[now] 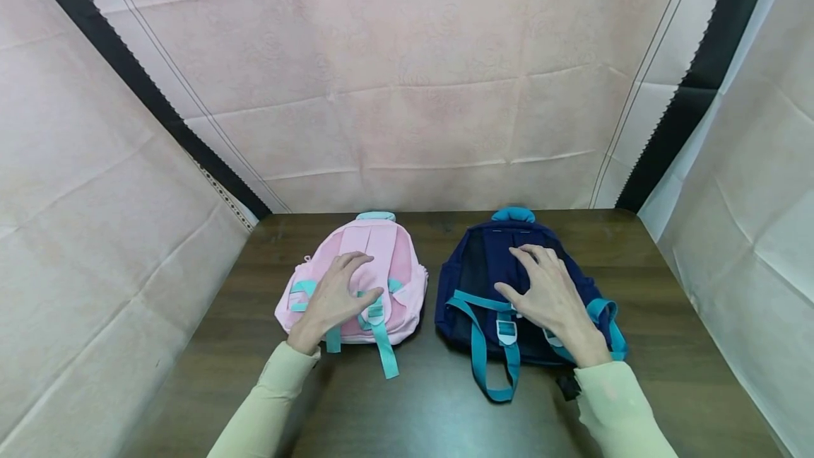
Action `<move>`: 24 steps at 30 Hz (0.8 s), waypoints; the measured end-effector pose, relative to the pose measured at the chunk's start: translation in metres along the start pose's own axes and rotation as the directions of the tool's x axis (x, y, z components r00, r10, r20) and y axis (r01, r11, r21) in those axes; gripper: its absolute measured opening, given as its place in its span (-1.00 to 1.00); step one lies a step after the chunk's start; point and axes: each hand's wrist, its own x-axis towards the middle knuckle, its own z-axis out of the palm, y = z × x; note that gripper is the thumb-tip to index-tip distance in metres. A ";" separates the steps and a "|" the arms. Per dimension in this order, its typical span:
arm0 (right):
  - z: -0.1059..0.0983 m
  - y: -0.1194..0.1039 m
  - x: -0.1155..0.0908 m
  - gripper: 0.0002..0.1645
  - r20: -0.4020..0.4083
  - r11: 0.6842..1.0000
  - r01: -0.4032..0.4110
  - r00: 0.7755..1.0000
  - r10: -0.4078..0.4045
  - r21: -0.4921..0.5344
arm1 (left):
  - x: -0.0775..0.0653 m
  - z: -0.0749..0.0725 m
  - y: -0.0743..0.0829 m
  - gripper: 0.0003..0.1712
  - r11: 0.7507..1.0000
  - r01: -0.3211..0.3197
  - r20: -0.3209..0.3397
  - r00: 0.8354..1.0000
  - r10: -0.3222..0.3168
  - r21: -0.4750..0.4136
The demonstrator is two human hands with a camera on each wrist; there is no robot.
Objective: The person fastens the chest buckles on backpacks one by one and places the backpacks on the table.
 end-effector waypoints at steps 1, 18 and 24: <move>0.000 0.000 -0.001 -0.14 0.000 1.000 0.000 1.000 0.000 0.005 | 0.000 0.001 0.001 -0.25 1.000 -0.001 -0.002 1.000 0.001 -0.009; -0.003 0.011 -0.015 -0.32 0.016 0.999 -0.016 1.000 0.016 0.033 | 0.002 0.007 0.027 -0.29 0.991 -0.001 0.021 1.000 0.004 -0.135; -0.004 0.015 -0.022 -0.40 0.007 0.999 -0.009 1.000 0.008 0.046 | 0.003 0.012 0.032 -0.31 0.988 -0.060 0.008 0.998 0.062 -0.140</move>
